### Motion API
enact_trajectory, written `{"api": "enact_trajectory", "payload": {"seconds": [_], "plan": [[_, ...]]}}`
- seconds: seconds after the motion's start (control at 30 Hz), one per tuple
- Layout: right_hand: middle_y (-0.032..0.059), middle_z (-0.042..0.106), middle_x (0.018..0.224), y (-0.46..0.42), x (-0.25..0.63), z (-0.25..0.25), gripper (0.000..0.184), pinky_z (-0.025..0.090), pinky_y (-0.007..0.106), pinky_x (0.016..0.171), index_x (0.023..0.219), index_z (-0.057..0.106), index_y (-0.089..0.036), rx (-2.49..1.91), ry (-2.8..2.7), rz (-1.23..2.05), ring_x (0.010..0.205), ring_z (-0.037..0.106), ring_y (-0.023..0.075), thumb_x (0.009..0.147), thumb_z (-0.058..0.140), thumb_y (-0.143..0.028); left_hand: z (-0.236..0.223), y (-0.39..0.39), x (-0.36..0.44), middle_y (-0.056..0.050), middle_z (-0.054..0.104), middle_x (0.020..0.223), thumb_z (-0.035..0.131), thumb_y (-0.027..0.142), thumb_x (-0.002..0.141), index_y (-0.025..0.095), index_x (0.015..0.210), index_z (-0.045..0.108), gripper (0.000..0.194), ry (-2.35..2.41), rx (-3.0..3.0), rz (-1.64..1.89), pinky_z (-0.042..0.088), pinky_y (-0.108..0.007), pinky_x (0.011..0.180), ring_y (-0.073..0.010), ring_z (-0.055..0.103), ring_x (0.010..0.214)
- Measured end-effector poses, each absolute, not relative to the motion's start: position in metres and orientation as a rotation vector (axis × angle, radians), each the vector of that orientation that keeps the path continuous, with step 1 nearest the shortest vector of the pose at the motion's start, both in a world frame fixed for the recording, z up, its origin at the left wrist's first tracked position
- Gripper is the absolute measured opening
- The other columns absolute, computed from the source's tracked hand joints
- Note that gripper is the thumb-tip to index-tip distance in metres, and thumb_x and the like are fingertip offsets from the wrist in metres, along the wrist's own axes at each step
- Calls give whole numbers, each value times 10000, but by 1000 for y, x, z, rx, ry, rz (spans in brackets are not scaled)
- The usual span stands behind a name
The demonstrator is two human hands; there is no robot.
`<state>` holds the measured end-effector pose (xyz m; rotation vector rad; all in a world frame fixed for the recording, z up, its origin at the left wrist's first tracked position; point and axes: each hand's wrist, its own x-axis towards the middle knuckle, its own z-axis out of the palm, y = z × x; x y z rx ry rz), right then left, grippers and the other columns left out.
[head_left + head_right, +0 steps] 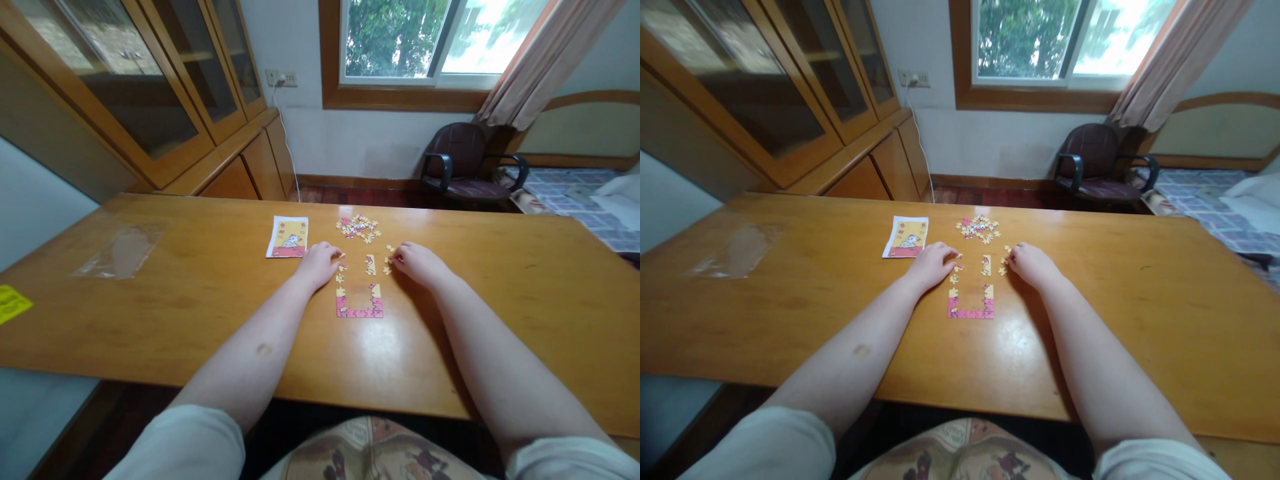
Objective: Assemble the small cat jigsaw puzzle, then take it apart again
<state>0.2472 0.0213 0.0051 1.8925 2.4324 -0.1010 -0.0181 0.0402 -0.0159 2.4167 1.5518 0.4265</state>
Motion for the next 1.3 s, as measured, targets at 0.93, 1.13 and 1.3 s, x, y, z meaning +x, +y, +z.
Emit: {"api": "enact_trajectory", "payload": {"seconds": [0.93, 1.13, 1.3], "plan": [[84, 666, 1021, 19, 250, -9, 280, 433, 237, 799, 1022, 714, -192, 1919, 2627, -218, 873, 623, 170, 921, 484, -317, -14, 41, -18, -66, 651, 1039, 575, 245, 831, 216, 1027, 705, 237, 1544, 2377, 440, 468, -331, 919, -214, 592, 1004], [86, 668, 987, 20, 250, -10, 273, 429, 235, 777, 984, 712, -186, 1917, 2647, -193, 854, 617, 167, 918, 488, -327, -12, 40, -18, -70, 654, 1025, 578, 235, 829, 208, 1018, 707, 231, 1536, 2389, 449, 472, -337, 910, -220, 597, 991], [108, 663, 1018, 17, 256, -2, 329, 425, 272, 789, 1030, 699, -161, 2082, 2538, 50, 881, 616, 202, 926, 442, -339, -11, 40, -18, -67, 655, 1021, 551, 226, 850, 210, 1014, 708, 227, 1553, 2386, 445, 470, -329, 910, -213, 599, 984]]}}
